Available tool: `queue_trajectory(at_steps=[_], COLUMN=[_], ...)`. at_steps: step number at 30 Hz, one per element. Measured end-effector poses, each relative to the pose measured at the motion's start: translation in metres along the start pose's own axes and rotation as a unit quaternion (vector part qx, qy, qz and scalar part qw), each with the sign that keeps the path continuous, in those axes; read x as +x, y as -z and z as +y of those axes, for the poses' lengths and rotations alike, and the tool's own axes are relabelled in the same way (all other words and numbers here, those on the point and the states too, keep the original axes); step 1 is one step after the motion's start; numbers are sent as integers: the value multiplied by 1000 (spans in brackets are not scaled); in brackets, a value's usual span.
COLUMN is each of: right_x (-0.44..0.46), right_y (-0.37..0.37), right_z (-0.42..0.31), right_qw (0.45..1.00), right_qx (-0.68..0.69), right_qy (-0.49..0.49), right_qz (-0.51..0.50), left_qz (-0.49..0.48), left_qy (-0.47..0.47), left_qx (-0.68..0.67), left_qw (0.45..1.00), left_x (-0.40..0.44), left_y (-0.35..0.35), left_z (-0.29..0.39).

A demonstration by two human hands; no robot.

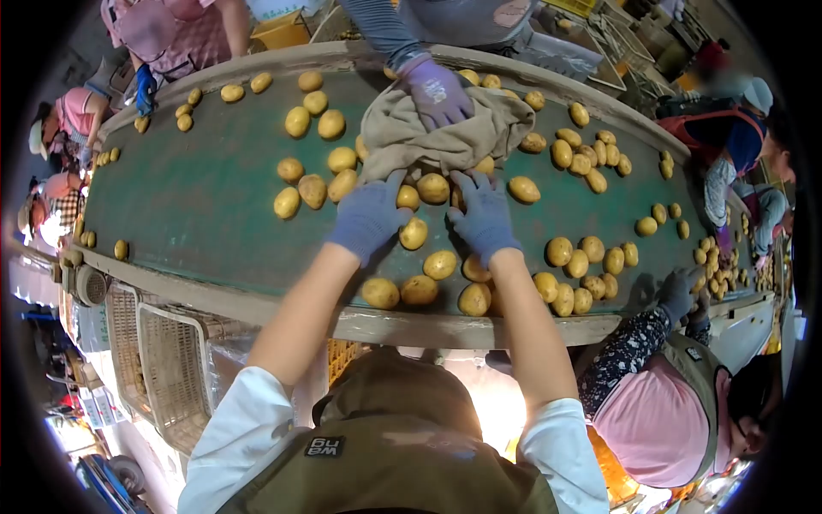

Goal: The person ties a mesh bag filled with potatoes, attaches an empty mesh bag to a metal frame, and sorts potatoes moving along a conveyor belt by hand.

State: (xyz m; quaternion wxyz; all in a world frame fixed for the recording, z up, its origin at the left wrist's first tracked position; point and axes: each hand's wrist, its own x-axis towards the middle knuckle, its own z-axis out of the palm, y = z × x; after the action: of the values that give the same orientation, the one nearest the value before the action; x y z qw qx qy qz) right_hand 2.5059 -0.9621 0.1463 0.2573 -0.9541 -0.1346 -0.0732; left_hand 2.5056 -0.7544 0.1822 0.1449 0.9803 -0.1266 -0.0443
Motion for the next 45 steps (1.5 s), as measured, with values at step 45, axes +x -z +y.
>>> queue_trajectory(at_steps=[45], right_x=[-219], right_y=[148], right_z=[108], right_qw=[588], right_qx=[746], right_qy=[-289], right_qz=[-119], left_qz=[62], left_qy=[90], left_qx=[117], left_qw=[987], left_x=[-12], left_y=[-46], left_z=[107])
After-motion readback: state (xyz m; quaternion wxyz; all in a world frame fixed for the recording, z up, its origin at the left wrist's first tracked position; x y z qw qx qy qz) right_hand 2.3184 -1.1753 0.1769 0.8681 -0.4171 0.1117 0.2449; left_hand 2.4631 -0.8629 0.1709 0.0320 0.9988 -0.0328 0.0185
